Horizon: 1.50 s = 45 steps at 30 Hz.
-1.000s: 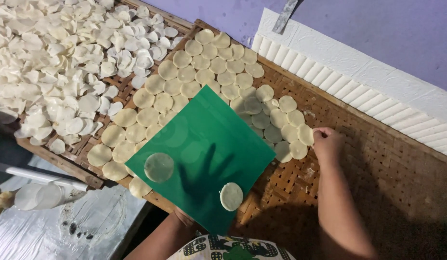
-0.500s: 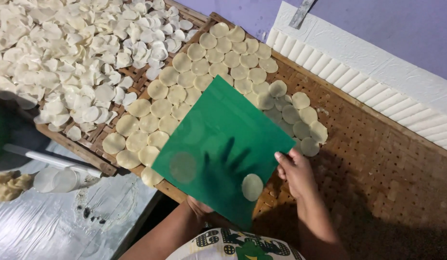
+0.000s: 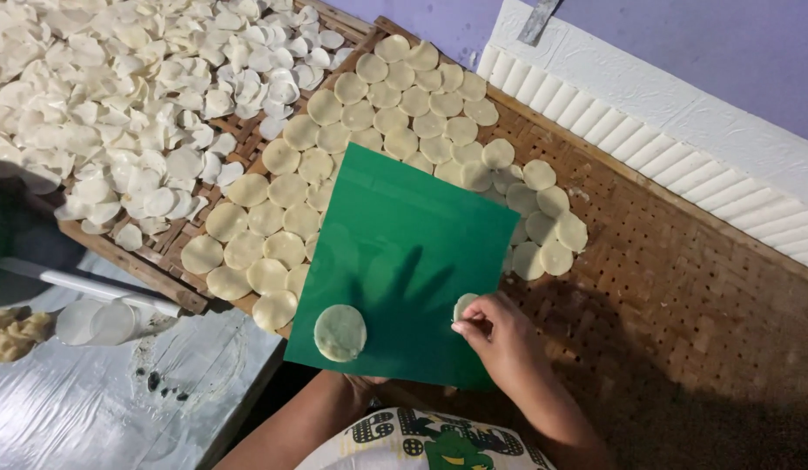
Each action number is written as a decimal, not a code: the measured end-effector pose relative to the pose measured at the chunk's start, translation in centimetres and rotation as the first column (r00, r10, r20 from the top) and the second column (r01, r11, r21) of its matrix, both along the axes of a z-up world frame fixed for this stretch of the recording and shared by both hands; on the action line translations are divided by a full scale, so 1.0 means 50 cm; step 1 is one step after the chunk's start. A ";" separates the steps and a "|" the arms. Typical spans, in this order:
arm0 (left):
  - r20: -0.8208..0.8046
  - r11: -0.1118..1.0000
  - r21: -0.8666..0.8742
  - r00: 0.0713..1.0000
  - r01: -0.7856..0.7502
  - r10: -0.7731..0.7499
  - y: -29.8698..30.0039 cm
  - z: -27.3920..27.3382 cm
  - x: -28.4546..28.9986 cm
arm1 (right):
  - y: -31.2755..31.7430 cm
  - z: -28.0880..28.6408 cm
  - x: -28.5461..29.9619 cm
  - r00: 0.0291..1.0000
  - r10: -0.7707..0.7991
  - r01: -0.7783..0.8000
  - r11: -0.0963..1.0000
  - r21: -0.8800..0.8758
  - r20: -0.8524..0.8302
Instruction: Rolling out small portions of dough into thin sheets using a rolling pin on a mat and arranging them on a tray
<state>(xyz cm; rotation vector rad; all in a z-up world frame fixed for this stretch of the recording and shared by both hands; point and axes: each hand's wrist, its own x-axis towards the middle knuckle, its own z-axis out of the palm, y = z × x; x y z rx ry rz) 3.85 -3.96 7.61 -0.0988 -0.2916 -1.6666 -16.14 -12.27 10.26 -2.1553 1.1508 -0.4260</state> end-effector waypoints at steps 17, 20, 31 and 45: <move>-0.092 0.975 -0.085 0.973 0.204 -0.212 -0.016 -0.075 0.052 | -0.128 -0.116 -0.163 0.852 -0.500 0.503 0.864 0.020 0.158; -0.104 0.974 -0.077 0.970 0.214 -0.221 -0.019 -0.083 0.051 | -0.166 -0.162 -0.188 0.884 -0.452 0.467 0.844 -0.262 0.121; -0.217 0.960 -0.037 0.936 0.277 -0.278 -0.032 -0.136 0.050 | -0.212 -0.237 -0.213 0.864 -0.492 0.490 0.769 -0.410 0.110; -0.006 0.963 0.061 0.965 0.262 -0.262 0.108 0.086 0.046 | -0.073 -0.046 -0.100 0.845 -0.481 0.518 0.845 -0.132 0.233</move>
